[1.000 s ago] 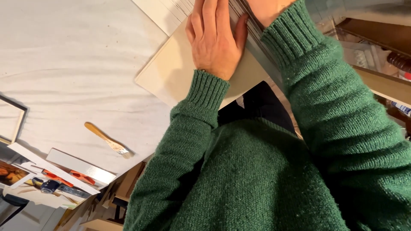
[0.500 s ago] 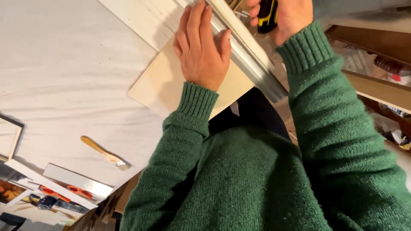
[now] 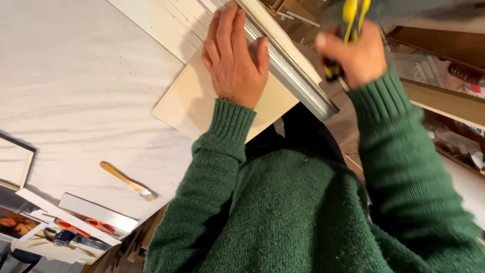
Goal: Using a utility knife and a metal ruler to cut mat board for framing, followed by cleaning and inspecting a photo with a brush.
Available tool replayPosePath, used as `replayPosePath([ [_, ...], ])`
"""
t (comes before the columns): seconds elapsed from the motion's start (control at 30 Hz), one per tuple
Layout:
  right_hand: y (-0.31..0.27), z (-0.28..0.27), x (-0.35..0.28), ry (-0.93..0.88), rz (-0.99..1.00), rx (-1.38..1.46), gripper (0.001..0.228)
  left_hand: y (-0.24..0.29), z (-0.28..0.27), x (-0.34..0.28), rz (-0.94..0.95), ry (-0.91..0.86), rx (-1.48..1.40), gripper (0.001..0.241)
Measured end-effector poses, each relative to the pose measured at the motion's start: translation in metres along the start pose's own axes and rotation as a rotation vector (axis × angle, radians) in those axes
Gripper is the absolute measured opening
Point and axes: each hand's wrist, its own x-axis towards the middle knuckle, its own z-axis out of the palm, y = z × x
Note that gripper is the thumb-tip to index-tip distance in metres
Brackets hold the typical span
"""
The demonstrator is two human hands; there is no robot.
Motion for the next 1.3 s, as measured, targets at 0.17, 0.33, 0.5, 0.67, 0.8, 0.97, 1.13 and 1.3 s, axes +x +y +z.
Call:
replayPosePath([
  [0.17,0.008,-0.006,-0.088,0.123,0.205,-0.291,0.023,0.001,0.000,0.001,-0.016,-0.005,-0.007,0.058],
  [0.33,0.036,-0.005,-0.123,0.215,0.330,-0.402,0.030,-0.002,0.004,-0.002,0.005,0.009,-0.001,0.057],
  [0.5,0.047,0.003,-0.128,0.243,0.252,-0.412,0.029,-0.001,0.002,-0.001,0.024,-0.013,0.034,0.057],
  [0.67,0.047,0.004,-0.129,0.263,0.251,-0.384,0.032,-0.001,0.002,-0.002,0.026,-0.027,0.057,0.060],
  [0.8,0.046,0.004,-0.128,0.261,0.205,-0.448,0.033,-0.004,0.006,-0.002,0.032,-0.016,0.051,0.060],
  [0.97,0.041,0.003,-0.126,0.226,0.196,-0.486,0.034,-0.005,0.006,-0.003,0.036,0.009,0.020,0.058],
  [1.13,0.039,0.003,-0.126,0.230,0.175,-0.492,0.034,-0.003,0.005,-0.003,0.037,0.019,0.025,0.057],
  [1.3,0.038,0.002,-0.125,0.237,0.186,-0.507,0.034,-0.003,0.008,-0.003,0.038,0.033,0.030,0.056],
])
